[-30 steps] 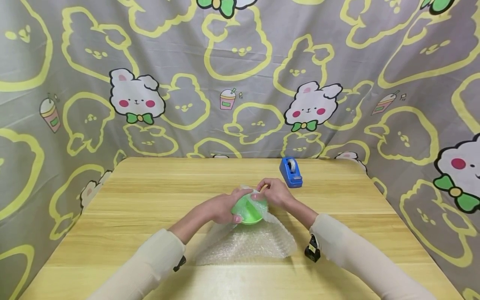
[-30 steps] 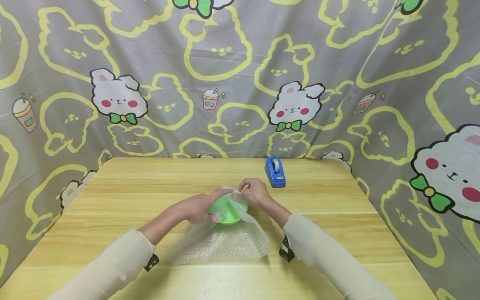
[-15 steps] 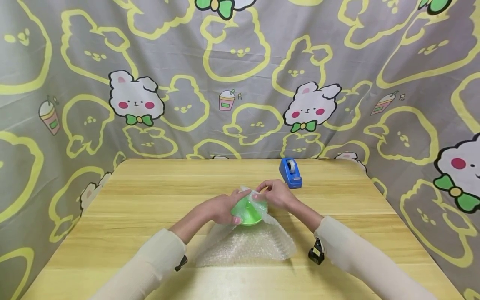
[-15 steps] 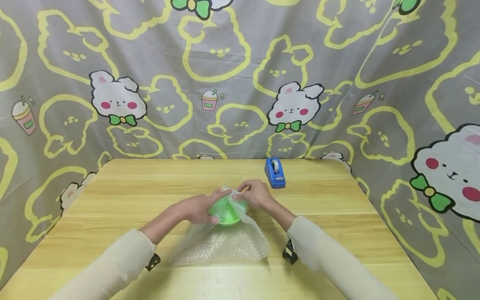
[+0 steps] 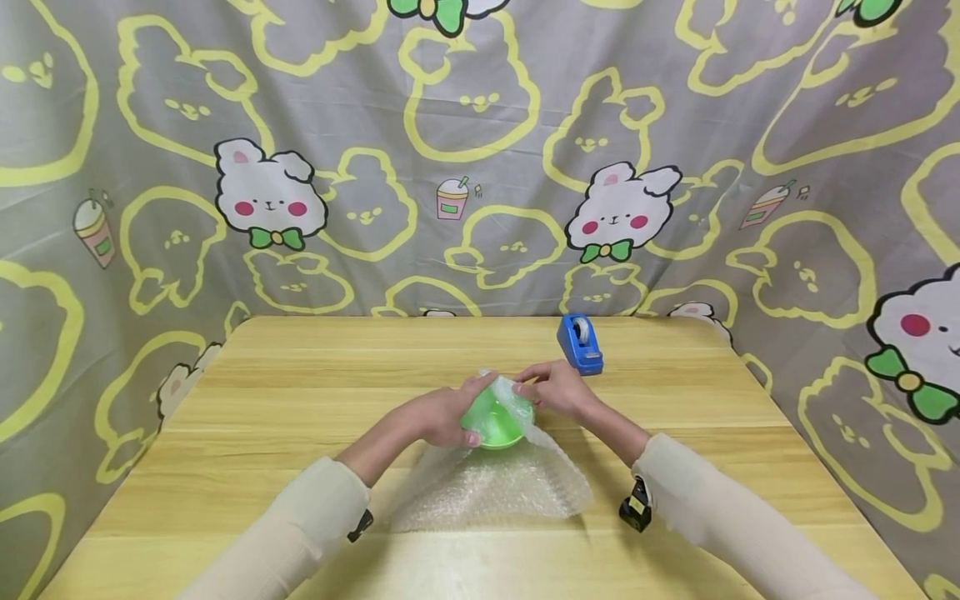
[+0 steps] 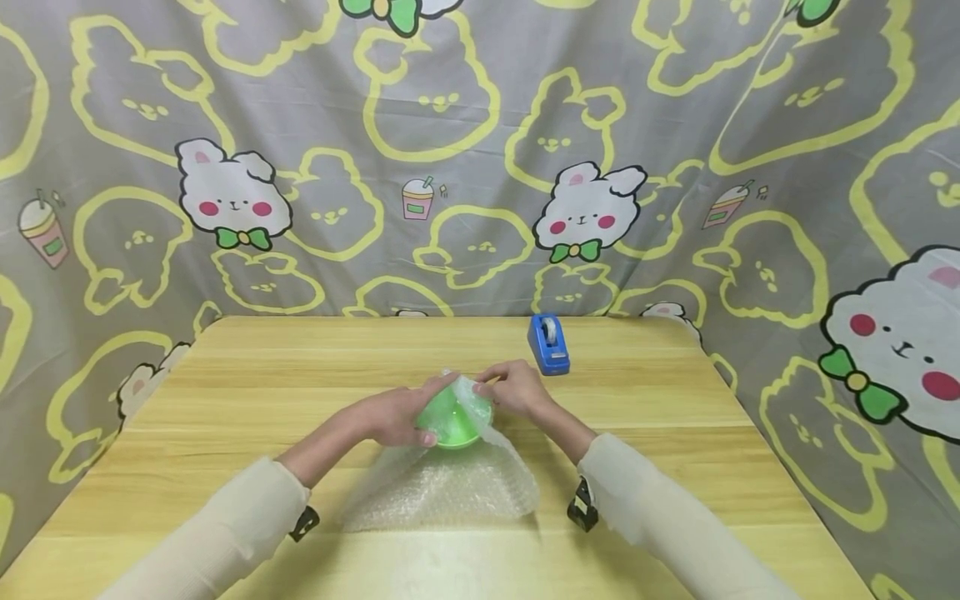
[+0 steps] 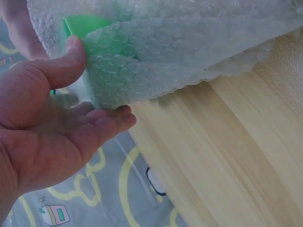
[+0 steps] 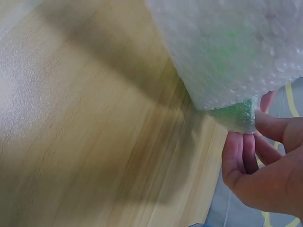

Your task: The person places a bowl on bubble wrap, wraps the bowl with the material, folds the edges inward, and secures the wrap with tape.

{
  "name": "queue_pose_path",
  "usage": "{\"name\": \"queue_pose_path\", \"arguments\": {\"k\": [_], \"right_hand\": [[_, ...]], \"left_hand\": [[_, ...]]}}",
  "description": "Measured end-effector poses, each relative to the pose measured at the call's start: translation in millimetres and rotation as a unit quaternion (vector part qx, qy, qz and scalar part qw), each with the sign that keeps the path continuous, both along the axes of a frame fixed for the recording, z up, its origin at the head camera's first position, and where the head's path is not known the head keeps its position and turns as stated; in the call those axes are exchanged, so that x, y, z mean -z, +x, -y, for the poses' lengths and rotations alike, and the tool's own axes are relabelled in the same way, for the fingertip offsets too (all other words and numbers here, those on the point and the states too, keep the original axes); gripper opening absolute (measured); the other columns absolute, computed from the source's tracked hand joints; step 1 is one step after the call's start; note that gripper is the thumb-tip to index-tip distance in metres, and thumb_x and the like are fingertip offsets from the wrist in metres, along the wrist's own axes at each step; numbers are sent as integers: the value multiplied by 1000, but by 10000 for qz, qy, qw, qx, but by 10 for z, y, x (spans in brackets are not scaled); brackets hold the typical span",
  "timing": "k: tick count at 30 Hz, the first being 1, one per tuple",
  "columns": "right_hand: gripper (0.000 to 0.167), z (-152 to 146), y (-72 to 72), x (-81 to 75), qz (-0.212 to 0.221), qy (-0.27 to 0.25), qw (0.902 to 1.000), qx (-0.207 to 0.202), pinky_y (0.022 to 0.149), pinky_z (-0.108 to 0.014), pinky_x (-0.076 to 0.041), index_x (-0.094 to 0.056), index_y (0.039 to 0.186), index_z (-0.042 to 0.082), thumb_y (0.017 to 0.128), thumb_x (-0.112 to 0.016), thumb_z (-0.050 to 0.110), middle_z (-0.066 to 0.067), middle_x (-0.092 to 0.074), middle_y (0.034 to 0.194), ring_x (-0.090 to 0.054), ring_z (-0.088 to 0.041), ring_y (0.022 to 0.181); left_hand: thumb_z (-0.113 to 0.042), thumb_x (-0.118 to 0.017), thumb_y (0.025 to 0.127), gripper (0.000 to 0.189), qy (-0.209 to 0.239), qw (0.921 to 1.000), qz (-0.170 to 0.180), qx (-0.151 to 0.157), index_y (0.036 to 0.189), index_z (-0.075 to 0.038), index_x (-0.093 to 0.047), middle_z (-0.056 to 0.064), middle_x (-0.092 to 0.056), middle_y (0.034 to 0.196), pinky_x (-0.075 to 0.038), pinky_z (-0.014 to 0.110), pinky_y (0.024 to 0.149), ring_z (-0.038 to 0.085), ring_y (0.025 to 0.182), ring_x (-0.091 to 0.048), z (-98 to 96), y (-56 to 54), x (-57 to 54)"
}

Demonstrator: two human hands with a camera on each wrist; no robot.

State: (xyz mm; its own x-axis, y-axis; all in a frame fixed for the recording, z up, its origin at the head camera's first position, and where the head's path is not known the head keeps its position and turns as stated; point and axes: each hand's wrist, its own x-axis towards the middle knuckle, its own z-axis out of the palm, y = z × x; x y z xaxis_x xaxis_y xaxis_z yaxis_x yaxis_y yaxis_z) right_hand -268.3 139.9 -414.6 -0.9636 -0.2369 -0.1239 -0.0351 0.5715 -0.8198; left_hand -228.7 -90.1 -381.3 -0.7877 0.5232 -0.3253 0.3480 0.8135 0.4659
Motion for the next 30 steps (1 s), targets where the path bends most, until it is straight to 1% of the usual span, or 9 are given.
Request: {"name": "queue_pose_path", "arguments": {"k": [2,5,10,13,17,20,23,27,30], "right_hand": [[24,1,0,0,6,0,10000,12,70,-42,-57,-78,112,7,94,-73,22,-7,-75,95,-68,-29,77],[25,1,3,-10,22,-7,10000,16,70,-42,-58,-78,113,7,94,-73,22,-7,-76,95,-68,-30,76],[25,4,11,-16,52,-73,10000,3,70,-43,-58,-78,112,7,93,-74,22,-7,-76,95,-68,-31,75],[25,5,12,-11,67,-88,9999,10,67,-41,-57,-78,112,7,93,-75,23,-6,-75,90,-67,-29,73],[26,-2,17,-10,76,-58,9999,-31,60,-34,-51,-78,113,8,93,-74,24,-3,-73,82,-64,-25,68],[27,-6,29,-13,51,-31,9999,-80,56,-28,-46,-78,115,8,94,-74,24,-5,-71,76,-62,-25,66],[28,-9,58,-22,-111,169,9997,-143,55,-25,-42,-77,118,10,95,-72,26,-8,-71,77,-62,-26,67],[33,-23,138,-48,-707,647,9951,-252,59,-25,-47,-73,123,6,96,-70,25,-8,-73,86,-63,-19,71],[35,-49,227,-73,-1087,794,9904,-314,62,-26,-49,-70,122,-1,94,-72,19,-6,-71,85,-61,-14,72]], "left_hand": [[-24,-74,94,96,32,10000,-16,8,165,-23,-9,23,-44,155,-48,50,106,38,125,-59,-1,0,2],[-23,-74,94,97,41,10000,-32,29,165,-21,-8,23,-43,156,-48,49,106,37,121,-61,-1,-1,4],[-24,-74,94,96,3,10000,-41,-1,165,-19,-9,20,-34,162,-44,49,111,39,130,-55,-1,-2,-3],[-25,-74,94,96,-32,10000,-55,-16,165,-19,-11,22,-40,159,-44,50,111,39,130,-54,-6,-1,-7],[-25,-76,92,96,-41,9999,-102,-23,165,-18,-14,26,-53,144,-46,50,109,36,123,-58,-11,0,-14],[-25,-77,91,97,-36,9999,-105,-61,164,-19,-15,26,-55,142,-46,50,109,37,124,-58,-10,3,-21],[-25,-76,91,96,-48,9999,-85,-100,165,-21,-15,26,-54,144,-44,51,110,39,128,-56,-8,7,-23],[-26,-75,92,95,-103,9999,-56,-127,165,-22,-14,25,-52,147,-43,52,112,40,131,-54,-8,6,-21],[-26,-75,93,94,-105,9998,-68,-126,165,-22,-14,25,-52,148,-44,52,111,39,130,-55,-8,2,-20]]}}
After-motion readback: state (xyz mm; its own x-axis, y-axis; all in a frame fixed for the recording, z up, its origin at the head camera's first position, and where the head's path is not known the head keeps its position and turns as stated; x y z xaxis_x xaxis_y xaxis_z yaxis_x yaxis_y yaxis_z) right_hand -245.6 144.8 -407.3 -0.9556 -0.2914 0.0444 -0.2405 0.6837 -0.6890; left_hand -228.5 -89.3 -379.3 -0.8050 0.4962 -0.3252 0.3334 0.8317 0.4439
